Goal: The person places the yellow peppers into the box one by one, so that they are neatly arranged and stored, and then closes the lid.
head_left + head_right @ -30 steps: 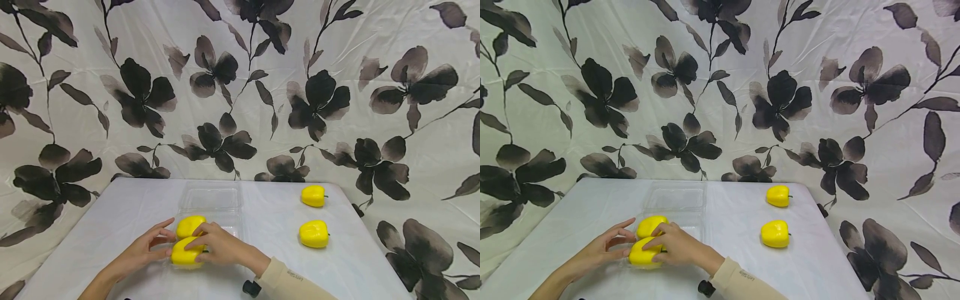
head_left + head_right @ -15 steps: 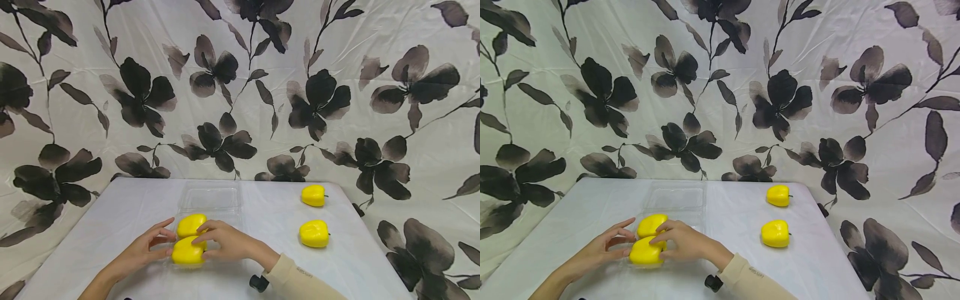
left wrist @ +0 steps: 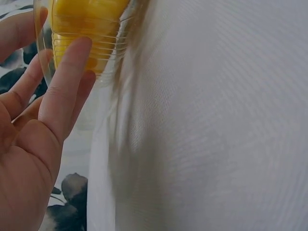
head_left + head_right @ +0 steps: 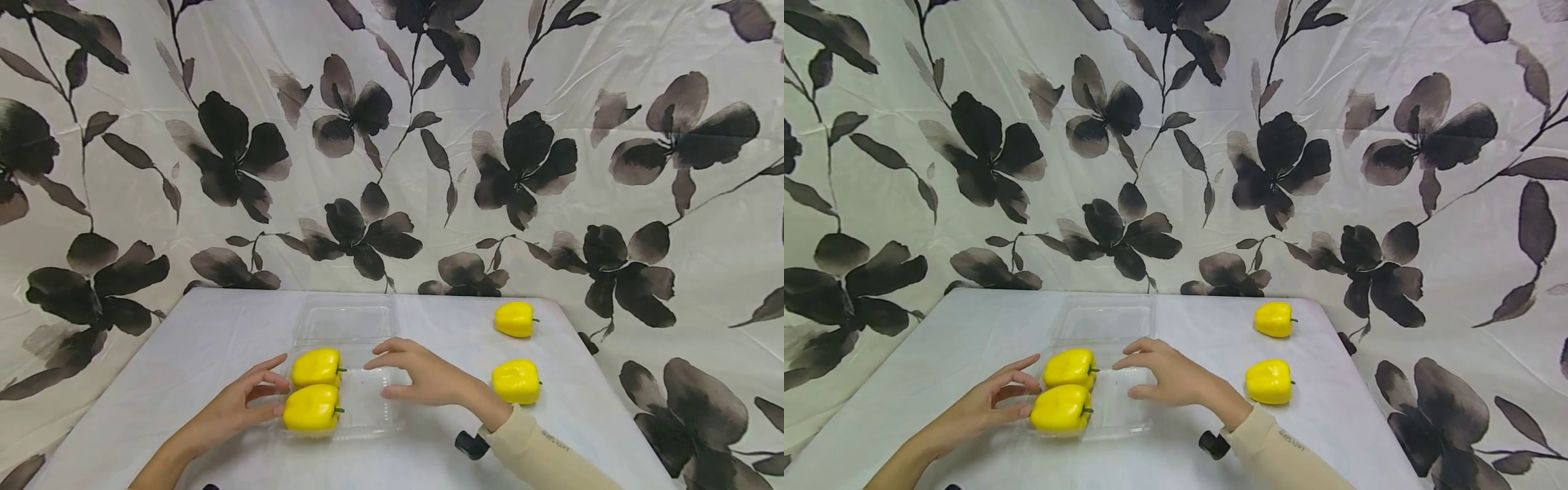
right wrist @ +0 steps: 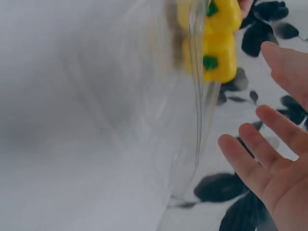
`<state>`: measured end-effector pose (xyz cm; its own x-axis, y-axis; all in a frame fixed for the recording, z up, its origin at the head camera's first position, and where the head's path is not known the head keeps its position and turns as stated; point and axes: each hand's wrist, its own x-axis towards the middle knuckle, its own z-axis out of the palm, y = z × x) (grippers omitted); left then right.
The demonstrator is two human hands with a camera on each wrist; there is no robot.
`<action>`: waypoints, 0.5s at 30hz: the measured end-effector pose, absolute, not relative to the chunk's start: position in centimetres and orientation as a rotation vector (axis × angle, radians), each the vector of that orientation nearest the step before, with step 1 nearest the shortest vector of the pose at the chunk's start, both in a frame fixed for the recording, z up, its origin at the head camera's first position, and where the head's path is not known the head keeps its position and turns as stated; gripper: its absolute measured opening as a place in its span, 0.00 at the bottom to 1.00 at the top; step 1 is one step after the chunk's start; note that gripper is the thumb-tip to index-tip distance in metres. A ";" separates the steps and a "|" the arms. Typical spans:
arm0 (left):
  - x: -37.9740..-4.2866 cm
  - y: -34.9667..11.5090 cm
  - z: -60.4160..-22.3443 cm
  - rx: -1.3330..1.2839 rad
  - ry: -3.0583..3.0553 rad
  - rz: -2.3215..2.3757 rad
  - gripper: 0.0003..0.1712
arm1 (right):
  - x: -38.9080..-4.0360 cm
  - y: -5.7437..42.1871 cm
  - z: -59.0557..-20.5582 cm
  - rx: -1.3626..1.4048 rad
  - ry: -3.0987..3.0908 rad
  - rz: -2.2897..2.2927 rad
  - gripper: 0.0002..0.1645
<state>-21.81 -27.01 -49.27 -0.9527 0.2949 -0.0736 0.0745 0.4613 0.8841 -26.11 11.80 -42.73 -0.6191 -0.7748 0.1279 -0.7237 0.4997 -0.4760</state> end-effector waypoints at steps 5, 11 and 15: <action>-21.8 -27.1 -49.3 0.305 2.491 1.494 0.24 | -26.6 15.5 -42.2 -1.219 2.690 -0.778 0.28; -21.8 -27.2 -49.4 0.302 2.483 1.500 0.25 | -27.1 20.1 -42.0 -1.164 2.762 -0.786 0.29; -21.8 -27.2 -49.4 0.310 2.476 1.506 0.24 | -27.4 23.4 -42.1 -1.112 2.810 -0.778 0.28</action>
<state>-21.81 -27.20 -49.42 -0.9521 0.2946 -0.0824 0.0624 0.4506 0.8905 -27.39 23.39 -42.10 -0.7460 -0.6468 0.1587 -0.6364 0.6221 -0.4562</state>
